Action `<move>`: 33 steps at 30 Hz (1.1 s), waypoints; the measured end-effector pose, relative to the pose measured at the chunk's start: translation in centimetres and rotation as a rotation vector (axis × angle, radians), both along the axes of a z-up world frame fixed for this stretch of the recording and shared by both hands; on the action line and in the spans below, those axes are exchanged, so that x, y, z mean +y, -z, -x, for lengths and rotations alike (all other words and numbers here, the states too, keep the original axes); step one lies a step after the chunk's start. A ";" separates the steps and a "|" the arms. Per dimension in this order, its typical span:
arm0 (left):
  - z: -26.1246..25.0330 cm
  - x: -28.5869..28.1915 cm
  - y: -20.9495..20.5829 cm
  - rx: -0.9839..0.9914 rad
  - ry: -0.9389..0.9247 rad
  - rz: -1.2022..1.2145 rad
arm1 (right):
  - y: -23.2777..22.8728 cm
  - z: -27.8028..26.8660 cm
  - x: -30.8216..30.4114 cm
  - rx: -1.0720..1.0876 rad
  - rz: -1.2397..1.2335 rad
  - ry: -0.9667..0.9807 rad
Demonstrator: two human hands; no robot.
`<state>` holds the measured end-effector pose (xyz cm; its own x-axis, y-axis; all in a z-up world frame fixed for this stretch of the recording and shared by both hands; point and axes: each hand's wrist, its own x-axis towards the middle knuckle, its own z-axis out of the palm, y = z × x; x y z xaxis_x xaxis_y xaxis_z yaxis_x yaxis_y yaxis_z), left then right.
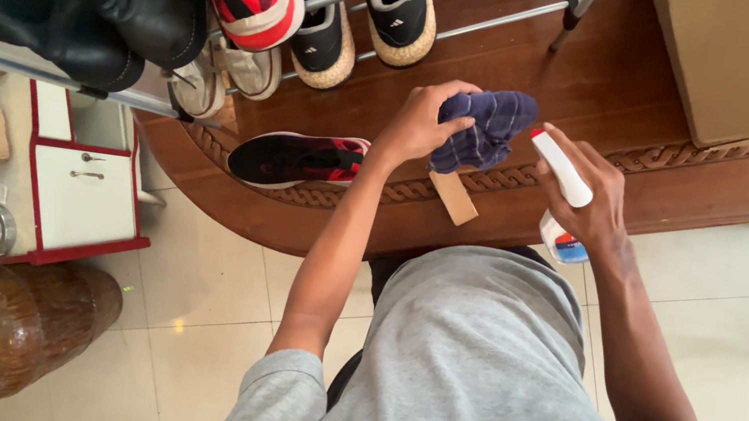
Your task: The person scrubs the sole of a black and red sneaker with a small wooden block, then sprays a cloth with a cleaning solution and wipes the upper and sole of the shoe. The shoe is placed back on the shoe rack after cleaning.
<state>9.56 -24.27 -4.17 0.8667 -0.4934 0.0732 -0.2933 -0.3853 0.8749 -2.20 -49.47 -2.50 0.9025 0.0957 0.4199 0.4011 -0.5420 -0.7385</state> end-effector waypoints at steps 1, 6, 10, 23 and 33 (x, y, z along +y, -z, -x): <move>-0.1 -0.2 0.0 0.007 0.000 -0.012 | 0.0 0.0 0.0 -0.005 0.003 -0.003; -0.3 -1.1 0.0 0.032 0.004 -0.025 | 0.1 -0.5 -0.1 0.016 0.035 -0.019; -0.5 -1.6 -0.2 0.018 0.014 -0.024 | 0.0 -0.8 0.0 0.057 0.067 -0.008; -0.8 -1.9 0.1 -0.024 0.006 -0.017 | 5.0 -3.6 -0.5 -0.028 -0.117 -0.036; -0.6 -0.6 0.0 -0.058 0.001 -0.017 | 8.7 -2.8 -0.5 -0.026 0.000 0.080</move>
